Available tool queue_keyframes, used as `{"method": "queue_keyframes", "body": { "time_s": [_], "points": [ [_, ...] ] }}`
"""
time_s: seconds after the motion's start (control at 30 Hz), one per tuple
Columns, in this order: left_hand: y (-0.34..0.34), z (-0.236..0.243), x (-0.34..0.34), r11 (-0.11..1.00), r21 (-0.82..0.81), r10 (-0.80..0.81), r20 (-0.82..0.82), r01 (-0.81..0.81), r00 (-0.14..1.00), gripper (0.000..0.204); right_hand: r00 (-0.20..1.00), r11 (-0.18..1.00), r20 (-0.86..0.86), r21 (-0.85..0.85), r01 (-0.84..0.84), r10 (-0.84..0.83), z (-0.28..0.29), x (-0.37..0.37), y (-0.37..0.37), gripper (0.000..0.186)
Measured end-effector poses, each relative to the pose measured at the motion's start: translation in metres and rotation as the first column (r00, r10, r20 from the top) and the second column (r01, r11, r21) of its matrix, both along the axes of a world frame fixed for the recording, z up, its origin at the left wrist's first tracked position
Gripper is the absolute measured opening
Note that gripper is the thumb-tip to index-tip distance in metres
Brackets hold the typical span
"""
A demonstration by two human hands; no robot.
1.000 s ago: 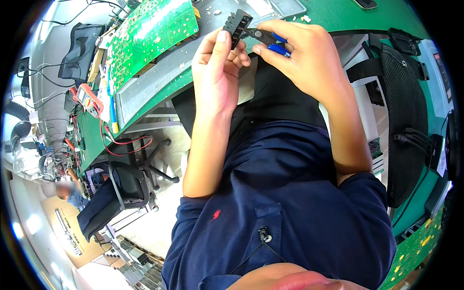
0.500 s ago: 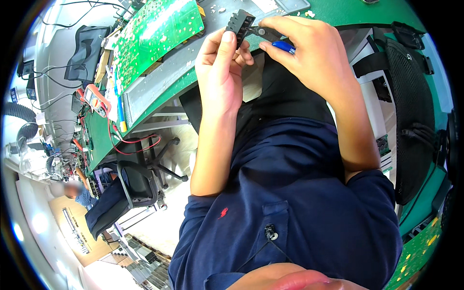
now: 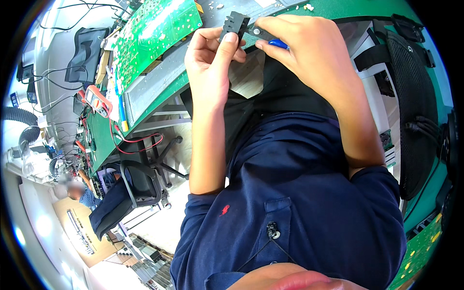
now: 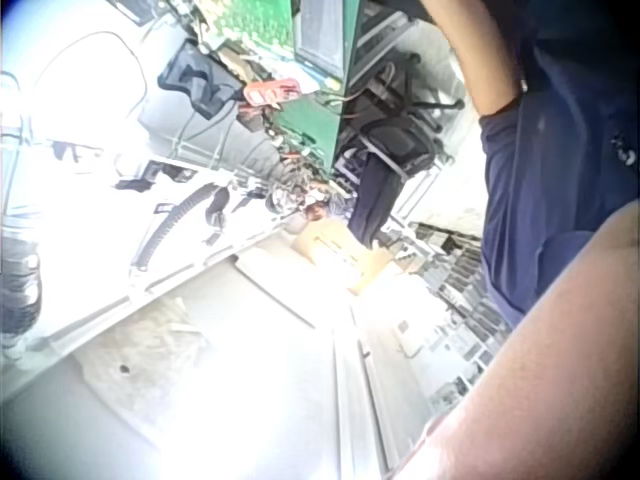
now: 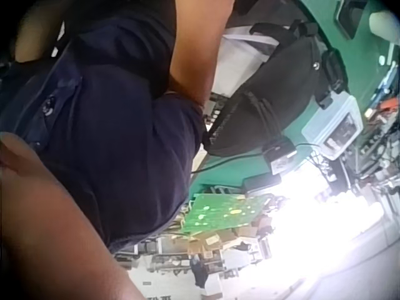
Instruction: The person uses wire cutters to trim or remove small pins from a black plastic electronic connector while holding it by hand.
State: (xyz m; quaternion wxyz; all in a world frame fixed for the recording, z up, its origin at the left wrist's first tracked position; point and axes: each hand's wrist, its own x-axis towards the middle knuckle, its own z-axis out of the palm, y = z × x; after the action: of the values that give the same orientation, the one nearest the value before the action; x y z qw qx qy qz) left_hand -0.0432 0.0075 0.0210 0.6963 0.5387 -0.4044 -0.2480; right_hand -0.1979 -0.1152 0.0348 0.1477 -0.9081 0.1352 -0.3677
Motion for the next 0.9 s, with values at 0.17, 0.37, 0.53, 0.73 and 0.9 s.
{"method": "queue_keyframes", "body": {
  "time_s": [0.17, 0.37, 0.53, 0.73, 0.9],
  "points": [
    [0.004, 0.005, 0.003, 0.991, 0.083, 0.063, 0.408, -0.106, 0.911, 0.031, 0.998, 0.999, -0.045, -0.008, -0.052, 0.052, 0.004, 0.002, 0.001, 0.029],
    [0.005, 0.016, 0.014, 0.956, 0.210, -0.018, 0.739, -0.206, 0.673, 0.026, 0.993, 0.997, -0.115, -0.076, -0.025, 0.016, 0.009, 0.009, 0.002, 0.028],
    [0.004, 0.017, 0.019, 0.942, 0.230, -0.019, 0.763, -0.243, 0.647, 0.026, 0.996, 0.993, -0.086, -0.119, 0.006, -0.017, 0.005, 0.019, 0.000, 0.028],
    [0.000, 0.004, 0.035, 0.969, 0.221, -0.041, 0.584, -0.111, 0.810, 0.026, 0.997, 0.988, -0.073, -0.153, 0.004, -0.016, 0.007, 0.025, 0.000, 0.028],
    [0.002, -0.001, 0.039, 0.964, 0.256, -0.077, 0.512, -0.066, 0.855, 0.023, 0.995, 0.987, -0.102, -0.158, -0.019, 0.002, 0.007, 0.028, 0.000, 0.028]
  ]
}}
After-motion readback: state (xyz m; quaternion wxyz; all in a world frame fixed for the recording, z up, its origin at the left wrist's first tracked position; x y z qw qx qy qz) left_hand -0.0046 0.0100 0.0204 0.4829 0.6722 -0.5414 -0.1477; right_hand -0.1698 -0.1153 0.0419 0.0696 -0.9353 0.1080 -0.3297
